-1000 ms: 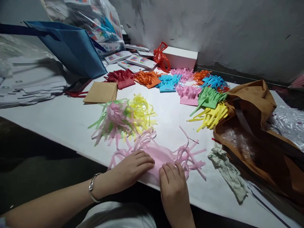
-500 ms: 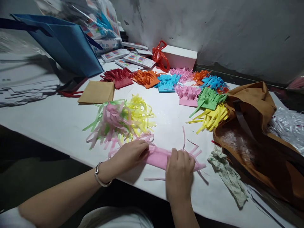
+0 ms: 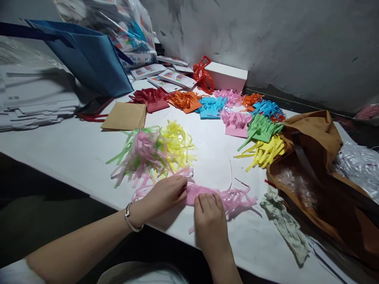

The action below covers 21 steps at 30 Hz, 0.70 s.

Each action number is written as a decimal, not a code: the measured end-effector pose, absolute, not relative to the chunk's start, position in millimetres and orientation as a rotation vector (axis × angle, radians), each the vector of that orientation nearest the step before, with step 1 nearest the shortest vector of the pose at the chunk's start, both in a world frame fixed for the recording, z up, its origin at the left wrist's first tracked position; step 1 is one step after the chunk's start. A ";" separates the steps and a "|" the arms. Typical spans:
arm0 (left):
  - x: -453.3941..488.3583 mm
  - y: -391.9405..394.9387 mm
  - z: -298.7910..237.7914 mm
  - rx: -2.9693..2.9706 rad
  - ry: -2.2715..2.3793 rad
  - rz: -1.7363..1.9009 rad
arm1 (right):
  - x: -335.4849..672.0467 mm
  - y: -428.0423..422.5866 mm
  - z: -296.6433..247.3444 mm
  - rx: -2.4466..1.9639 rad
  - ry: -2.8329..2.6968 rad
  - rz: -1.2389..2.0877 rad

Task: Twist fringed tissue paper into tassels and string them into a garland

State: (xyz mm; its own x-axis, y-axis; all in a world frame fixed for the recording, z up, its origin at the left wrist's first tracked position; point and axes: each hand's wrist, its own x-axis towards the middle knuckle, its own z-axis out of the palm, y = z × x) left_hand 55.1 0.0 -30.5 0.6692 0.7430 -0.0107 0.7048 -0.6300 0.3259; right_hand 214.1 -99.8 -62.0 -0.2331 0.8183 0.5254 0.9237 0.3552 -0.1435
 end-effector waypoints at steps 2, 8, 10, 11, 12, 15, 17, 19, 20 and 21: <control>52.8 -2.1 -30.3 2.618 1.124 0.280 | 215.7 -99.9 -62.7 -1.539 -2.114 -0.276; 43.5 -21.2 -30.6 2.853 0.688 0.503 | 216.1 -116.0 -52.9 -1.619 -1.987 -0.311; 44.7 -25.1 -34.6 2.868 0.662 0.530 | 214.8 -120.1 -55.3 -1.582 -1.980 -0.344; 45.5 -25.9 -36.4 2.875 0.648 0.535 | 214.8 -121.5 -58.6 -1.556 -1.977 -0.355; 45.9 -26.2 -37.8 2.882 0.624 0.529 | 215.6 -122.7 -63.2 -1.527 -1.978 -0.363; 42.6 -25.9 -38.4 2.906 0.505 0.488 | 223.7 -126.5 -81.1 -1.444 -2.003 -0.405; 37.6 -26.3 -38.4 2.904 0.462 0.470 | 232.0 -129.5 -91.7 -1.392 -2.027 -0.451; 33.8 -27.0 -40.4 2.866 0.549 0.462 | 238.9 -131.9 -97.8 -1.376 -2.002 -0.493; 33.4 -27.2 -42.4 2.833 0.631 0.454 | 241.2 -132.5 -98.7 -1.387 -1.973 -0.503; 34.3 -27.1 -44.7 2.796 0.732 0.444 | 242.6 -132.4 -98.3 -1.417 -1.944 -0.502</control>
State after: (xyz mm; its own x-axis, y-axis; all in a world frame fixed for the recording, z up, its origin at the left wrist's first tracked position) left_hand 34.3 -27.1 -44.7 0.8306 0.5056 0.2333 0.4401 -0.8528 0.2811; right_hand 242.6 -132.4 -98.3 -0.1852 0.6804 0.7090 0.9386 0.3361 -0.0774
